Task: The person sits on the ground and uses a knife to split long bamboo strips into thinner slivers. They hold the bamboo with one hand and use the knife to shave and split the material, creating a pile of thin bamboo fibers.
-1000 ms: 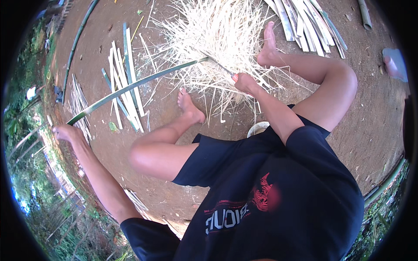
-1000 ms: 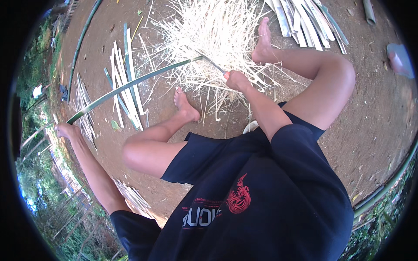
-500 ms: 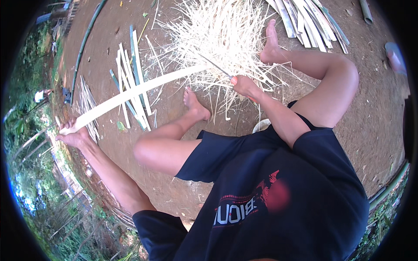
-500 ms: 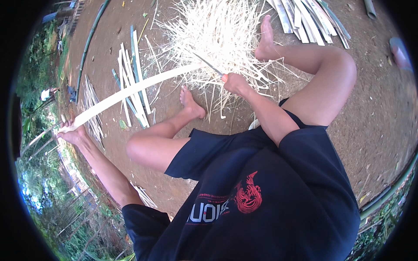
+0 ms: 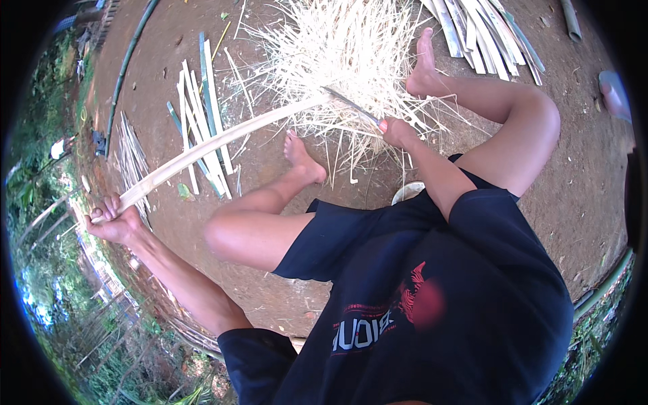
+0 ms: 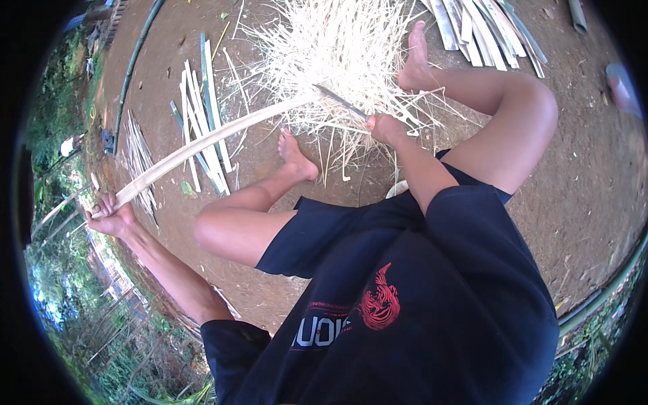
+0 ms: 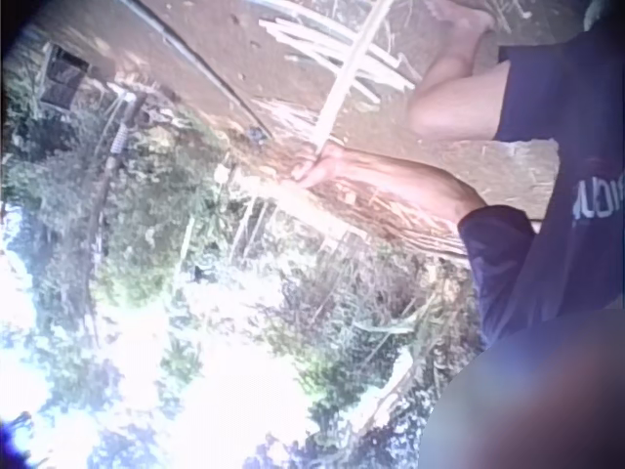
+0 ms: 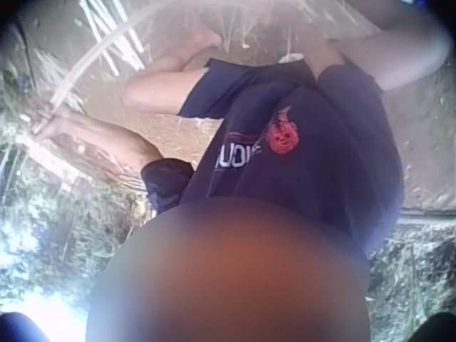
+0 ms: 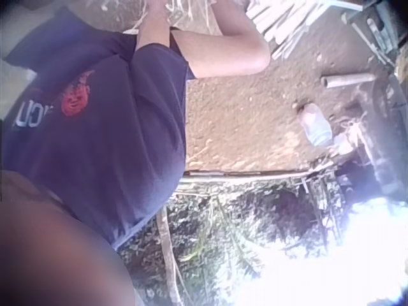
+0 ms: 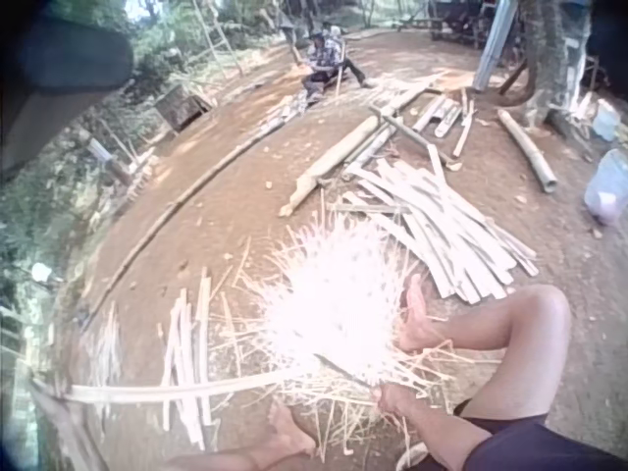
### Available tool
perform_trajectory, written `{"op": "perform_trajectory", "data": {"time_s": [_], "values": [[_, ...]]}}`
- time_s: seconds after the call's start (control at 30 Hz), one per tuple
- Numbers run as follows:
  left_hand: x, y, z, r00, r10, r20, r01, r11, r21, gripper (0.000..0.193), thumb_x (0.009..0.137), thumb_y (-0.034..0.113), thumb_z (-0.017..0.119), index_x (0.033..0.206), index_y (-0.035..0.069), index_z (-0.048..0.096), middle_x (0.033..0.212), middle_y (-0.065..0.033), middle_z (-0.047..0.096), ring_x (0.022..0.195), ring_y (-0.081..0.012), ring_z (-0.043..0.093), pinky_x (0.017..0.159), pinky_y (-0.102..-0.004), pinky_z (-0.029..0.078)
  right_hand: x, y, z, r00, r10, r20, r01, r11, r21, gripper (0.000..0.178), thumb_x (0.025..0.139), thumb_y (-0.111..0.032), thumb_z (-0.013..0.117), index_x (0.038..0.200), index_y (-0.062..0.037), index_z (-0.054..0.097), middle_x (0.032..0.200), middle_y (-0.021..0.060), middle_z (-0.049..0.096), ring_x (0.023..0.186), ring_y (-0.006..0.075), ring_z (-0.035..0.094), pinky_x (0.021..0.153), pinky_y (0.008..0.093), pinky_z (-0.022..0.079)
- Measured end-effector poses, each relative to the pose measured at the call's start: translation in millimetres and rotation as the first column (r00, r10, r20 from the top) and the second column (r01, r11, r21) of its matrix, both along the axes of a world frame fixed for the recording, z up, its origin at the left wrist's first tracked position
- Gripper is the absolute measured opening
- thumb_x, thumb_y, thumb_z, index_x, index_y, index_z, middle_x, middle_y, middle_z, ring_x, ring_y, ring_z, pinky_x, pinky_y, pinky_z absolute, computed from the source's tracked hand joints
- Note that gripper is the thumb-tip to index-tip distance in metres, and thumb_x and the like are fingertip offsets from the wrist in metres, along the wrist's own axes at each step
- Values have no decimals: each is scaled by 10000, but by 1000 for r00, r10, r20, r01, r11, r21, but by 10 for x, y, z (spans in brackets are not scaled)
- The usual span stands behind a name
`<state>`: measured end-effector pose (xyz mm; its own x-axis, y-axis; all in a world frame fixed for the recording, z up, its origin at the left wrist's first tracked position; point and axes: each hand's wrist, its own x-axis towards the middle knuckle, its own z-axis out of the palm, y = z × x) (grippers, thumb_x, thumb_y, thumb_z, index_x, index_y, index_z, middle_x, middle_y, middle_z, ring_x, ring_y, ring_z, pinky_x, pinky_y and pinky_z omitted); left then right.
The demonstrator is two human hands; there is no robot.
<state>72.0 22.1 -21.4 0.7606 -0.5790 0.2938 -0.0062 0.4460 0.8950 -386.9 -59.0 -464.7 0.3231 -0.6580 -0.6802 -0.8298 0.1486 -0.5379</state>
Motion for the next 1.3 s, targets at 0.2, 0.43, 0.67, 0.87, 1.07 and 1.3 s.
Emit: {"op": "perform_trajectory", "data": {"time_s": [0.2, 0.43, 0.67, 0.87, 1.07, 1.3], "values": [[-244, -239, -48, 923, 385, -5, -384, 922, 53, 325, 951, 339, 376, 707, 124, 363, 564, 24, 255, 484, -110, 245, 483, -274, 273, 486, 147, 416, 983, -26, 183, 32, 999, -27, 309, 865, -196, 547, 1097, 7, 562, 904, 257, 648, 845, 364, 649, 773, 457, 491], [-582, -297, 84, 822, 566, 70, -570, 815, 108, 255, 938, 270, 316, 734, 119, 301, 596, 8, 234, 499, -126, 212, 443, -282, 219, 850, 432, 941, 924, 157, 348, -106, 981, -161, 307, 828, -171, 580, 1088, -11, 545, 844, 223, 659, 774, 376, 658, 708, 470, 509], [-684, -393, 46, 842, 533, 81, -538, 839, 82, 235, 923, 254, 326, 735, 116, 308, 620, 6, 226, 514, -128, 200, 455, -295, 222, 266, 107, 200, 995, 37, 91, -31, 997, -65, 333, 814, -154, 551, 1107, 4, 536, 922, 259, 657, 899, 387, 650, 804, 453, 510], [-620, -385, 112, 839, 537, 92, -544, 835, 84, 217, 908, 227, 346, 727, 115, 305, 636, -6, 228, 529, -139, 200, 464, -310, 222, 568, 273, 615, 973, 102, 208, -84, 992, -94, 342, 804, -161, 561, 1113, -17, 540, 935, 254, 656, 890, 385, 653, 801, 463, 507], [-547, -339, 20, 818, 572, 52, -574, 812, 104, 233, 915, 231, 341, 718, 116, 290, 632, -4, 248, 512, -136, 221, 437, -302, 229, 129, 169, -15, 999, -35, -42, 34, 999, -14, 377, 834, -184, 552, 1181, -40, 541, 960, 245, 656, 912, 377, 650, 805, 444, 506], [-343, -222, -54, 663, 742, 100, -747, 648, 151, 360, 986, 358, 283, 737, 100, 304, 636, -20, 293, 532, -155, 243, 448, -303, 238, 538, 333, 499, 989, 26, 145, -31, 999, 31, 349, 855, -197, 541, 1162, -31, 536, 1035, 232, 650, 978, 368, 636, 844, 443, 497]]}}
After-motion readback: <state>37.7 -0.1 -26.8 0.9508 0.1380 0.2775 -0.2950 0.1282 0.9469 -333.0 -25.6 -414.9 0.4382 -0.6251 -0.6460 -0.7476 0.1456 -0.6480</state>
